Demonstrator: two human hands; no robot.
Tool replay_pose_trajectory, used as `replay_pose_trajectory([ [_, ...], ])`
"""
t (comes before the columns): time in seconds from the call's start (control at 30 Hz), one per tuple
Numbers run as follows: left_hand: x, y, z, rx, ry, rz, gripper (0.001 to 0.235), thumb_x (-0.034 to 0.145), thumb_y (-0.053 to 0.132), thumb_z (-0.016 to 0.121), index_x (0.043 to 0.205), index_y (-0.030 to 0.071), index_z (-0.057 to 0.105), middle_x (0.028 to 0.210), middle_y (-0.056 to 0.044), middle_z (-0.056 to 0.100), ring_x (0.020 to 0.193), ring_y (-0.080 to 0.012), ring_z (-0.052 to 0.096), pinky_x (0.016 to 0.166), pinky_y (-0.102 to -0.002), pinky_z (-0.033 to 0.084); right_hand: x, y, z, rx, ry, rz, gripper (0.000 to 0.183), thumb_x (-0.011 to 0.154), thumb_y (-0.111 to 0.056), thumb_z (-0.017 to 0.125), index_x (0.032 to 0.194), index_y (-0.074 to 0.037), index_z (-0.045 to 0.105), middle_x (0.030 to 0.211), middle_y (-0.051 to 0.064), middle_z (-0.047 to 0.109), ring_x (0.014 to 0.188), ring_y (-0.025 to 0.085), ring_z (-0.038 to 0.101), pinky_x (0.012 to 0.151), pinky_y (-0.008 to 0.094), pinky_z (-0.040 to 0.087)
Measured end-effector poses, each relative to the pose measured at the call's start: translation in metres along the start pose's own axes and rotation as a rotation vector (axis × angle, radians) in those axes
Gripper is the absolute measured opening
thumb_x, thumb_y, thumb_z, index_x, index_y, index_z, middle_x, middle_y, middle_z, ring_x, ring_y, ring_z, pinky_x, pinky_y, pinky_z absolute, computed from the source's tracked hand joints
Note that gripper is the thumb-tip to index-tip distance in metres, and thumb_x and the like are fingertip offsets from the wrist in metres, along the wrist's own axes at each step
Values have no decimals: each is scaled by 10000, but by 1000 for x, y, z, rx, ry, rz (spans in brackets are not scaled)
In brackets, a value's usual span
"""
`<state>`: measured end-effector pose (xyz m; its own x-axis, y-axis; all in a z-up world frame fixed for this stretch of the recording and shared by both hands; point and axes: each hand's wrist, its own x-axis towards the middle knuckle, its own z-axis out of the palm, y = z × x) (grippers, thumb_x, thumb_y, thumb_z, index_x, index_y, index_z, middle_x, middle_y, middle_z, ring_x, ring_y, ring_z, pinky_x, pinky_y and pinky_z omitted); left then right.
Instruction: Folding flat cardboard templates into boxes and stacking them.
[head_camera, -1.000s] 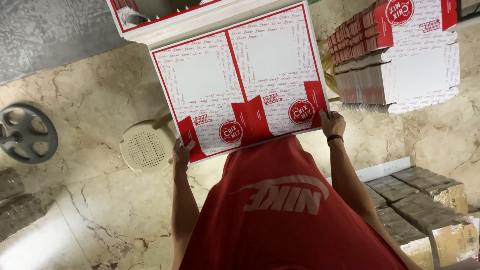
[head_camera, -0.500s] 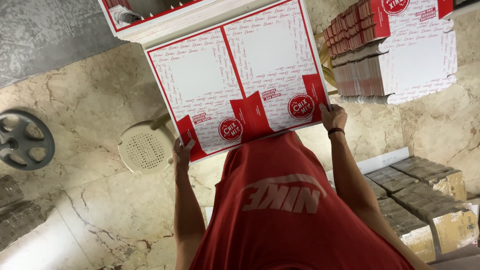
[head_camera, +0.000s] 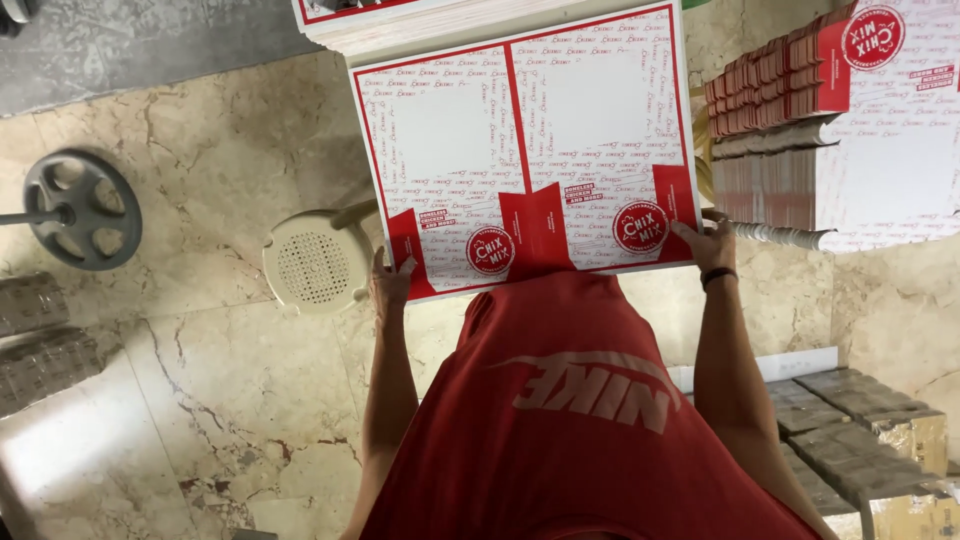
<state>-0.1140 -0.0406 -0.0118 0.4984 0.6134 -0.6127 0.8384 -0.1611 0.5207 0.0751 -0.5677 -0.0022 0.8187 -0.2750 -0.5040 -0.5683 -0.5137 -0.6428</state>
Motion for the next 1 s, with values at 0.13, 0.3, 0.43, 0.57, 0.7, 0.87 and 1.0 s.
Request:
replay_pose_trajectory([
  [0.13, -8, 10, -2, 130, 39, -45, 701, 895, 490, 774, 1500, 216, 548, 1245, -172, 643, 1177, -360, 647, 991, -497, 503, 30, 20, -11, 263, -419, 361, 588, 937, -367, 752, 1421, -95, 559, 1235, 251, 635, 1059, 493, 641, 919, 696, 516],
  [0.3, -31, 45, -11, 130, -64, -57, 717, 953, 457, 675, 1583, 234, 416, 1419, -221, 541, 1324, -389, 551, 1099, -524, 430, -26, -59, -38, 363, -517, 363, 623, 970, -308, 679, 1432, 54, 472, 1257, 351, 589, 1018, 576, 609, 772, 736, 489],
  [0.43, -38, 52, -25, 95, -177, -46, 624, 1039, 309, 472, 1622, 159, 307, 1305, -287, 643, 1223, -432, 616, 860, -556, 567, -34, -47, -47, 538, -560, 128, 430, 979, -257, 700, 1157, 119, 592, 837, 366, 648, 533, 452, 669, 413, 574, 583],
  [0.57, -22, 22, -20, -12, -197, -62, 578, 1026, 249, 447, 1586, 141, 359, 1275, -345, 625, 1118, -467, 655, 633, -477, 650, 10, 29, -12, 488, -503, 171, 543, 935, -398, 791, 1146, 74, 626, 885, 311, 687, 601, 427, 702, 459, 555, 607],
  [0.7, -10, -17, -28, -102, -111, -29, 511, 1024, 134, 472, 1528, 55, 447, 1187, -370, 640, 1003, -495, 678, 593, -488, 653, -29, 17, -5, 496, -463, 227, 474, 962, -300, 754, 1124, 119, 606, 831, 353, 649, 514, 440, 673, 415, 506, 618],
  [0.87, -40, -12, -39, 117, -235, -87, 575, 963, 208, 619, 1500, 44, 496, 1056, -325, 702, 970, -392, 700, 699, -543, 627, -20, 54, 5, 407, -431, 302, 583, 928, -385, 813, 1141, 116, 604, 824, 357, 643, 519, 417, 678, 456, 505, 630],
  [1.0, -45, -19, -24, 131, -118, -186, 784, 896, 421, 677, 1580, 186, 375, 1170, -244, 618, 1112, -368, 577, 941, -539, 495, -27, 38, -11, 382, -453, 353, 595, 938, -388, 793, 1141, 137, 600, 826, 347, 647, 531, 429, 686, 471, 494, 639],
])
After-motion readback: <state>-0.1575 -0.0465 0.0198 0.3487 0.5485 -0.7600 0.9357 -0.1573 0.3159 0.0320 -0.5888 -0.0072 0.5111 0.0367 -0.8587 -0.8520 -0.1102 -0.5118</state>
